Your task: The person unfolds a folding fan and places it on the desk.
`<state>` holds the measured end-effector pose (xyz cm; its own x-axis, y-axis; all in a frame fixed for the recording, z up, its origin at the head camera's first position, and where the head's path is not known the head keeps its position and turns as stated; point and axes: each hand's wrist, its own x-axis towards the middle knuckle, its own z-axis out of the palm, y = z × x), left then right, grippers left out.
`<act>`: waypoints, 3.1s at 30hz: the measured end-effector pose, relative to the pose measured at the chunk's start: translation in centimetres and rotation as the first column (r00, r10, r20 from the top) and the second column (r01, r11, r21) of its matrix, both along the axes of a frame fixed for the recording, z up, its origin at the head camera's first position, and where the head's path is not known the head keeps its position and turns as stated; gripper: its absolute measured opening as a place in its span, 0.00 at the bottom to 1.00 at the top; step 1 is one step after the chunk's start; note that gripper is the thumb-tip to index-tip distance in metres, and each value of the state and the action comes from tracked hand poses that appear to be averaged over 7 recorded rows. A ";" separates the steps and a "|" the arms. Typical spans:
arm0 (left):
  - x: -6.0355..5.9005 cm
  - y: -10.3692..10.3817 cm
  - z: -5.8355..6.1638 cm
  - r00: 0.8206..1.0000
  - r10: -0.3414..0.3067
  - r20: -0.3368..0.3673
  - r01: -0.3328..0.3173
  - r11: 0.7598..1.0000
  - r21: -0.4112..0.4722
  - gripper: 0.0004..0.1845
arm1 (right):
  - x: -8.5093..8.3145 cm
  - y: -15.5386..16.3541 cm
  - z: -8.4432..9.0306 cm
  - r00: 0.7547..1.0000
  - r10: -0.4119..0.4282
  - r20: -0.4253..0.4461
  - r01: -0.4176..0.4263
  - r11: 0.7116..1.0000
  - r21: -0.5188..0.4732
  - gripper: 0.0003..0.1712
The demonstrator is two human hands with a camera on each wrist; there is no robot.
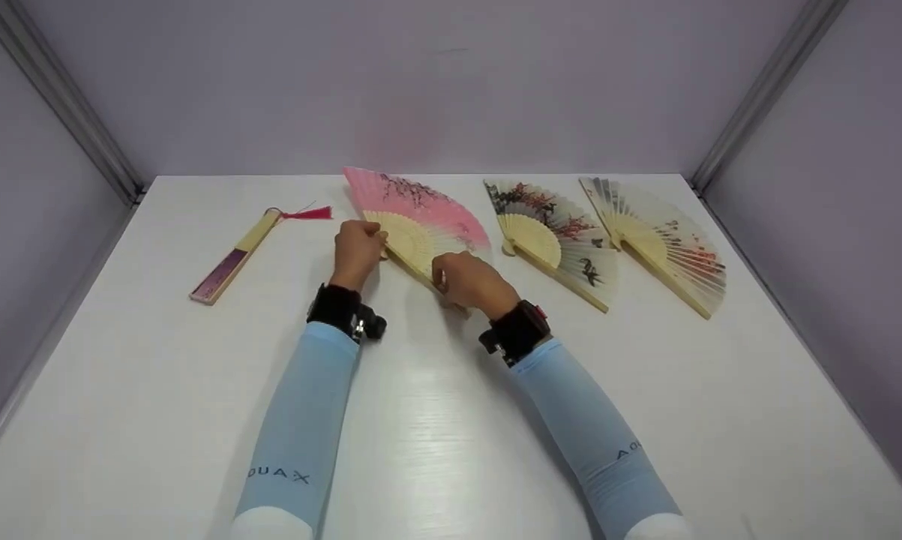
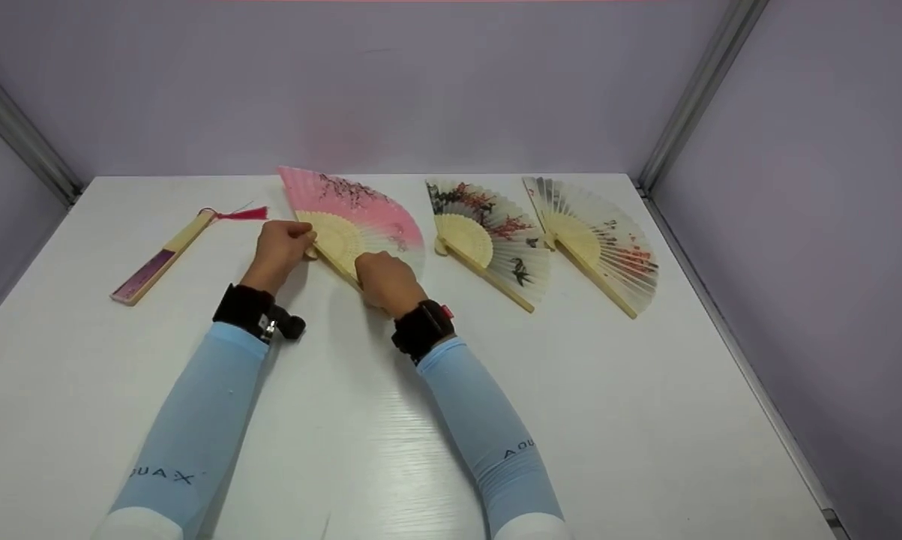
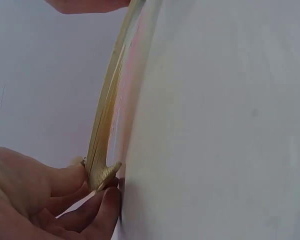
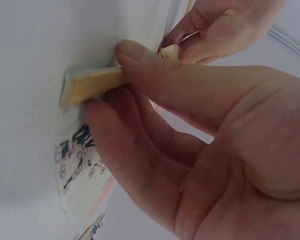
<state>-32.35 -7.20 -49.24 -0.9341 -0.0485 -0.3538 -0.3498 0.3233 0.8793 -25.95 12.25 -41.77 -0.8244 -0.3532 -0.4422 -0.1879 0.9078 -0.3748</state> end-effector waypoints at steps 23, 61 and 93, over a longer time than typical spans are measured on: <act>0.9 -1.1 1.7 0.898 -0.409 0.162 0.436 0.784 -0.442 0.38 | -0.2 -0.2 -0.6 0.997 -0.059 0.051 0.057 0.998 0.029 0.10; 1.3 -1.1 2.1 0.887 -0.410 0.211 0.461 0.815 -0.351 0.46 | -1.1 1.0 -0.1 0.991 -0.129 0.034 0.127 0.990 0.067 0.08; 2.5 -18.7 2.5 0.963 -0.068 0.261 0.201 0.826 -0.527 0.25 | -2.2 -20.4 -4.9 0.931 0.360 0.059 -0.364 0.925 0.107 0.38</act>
<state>-29.85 -25.93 -46.73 -0.8455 -0.1750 -0.5046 -0.4302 0.7830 0.4493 -28.17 -8.13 -46.63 -0.6320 -0.5699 -0.5252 -0.4993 0.8177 -0.2863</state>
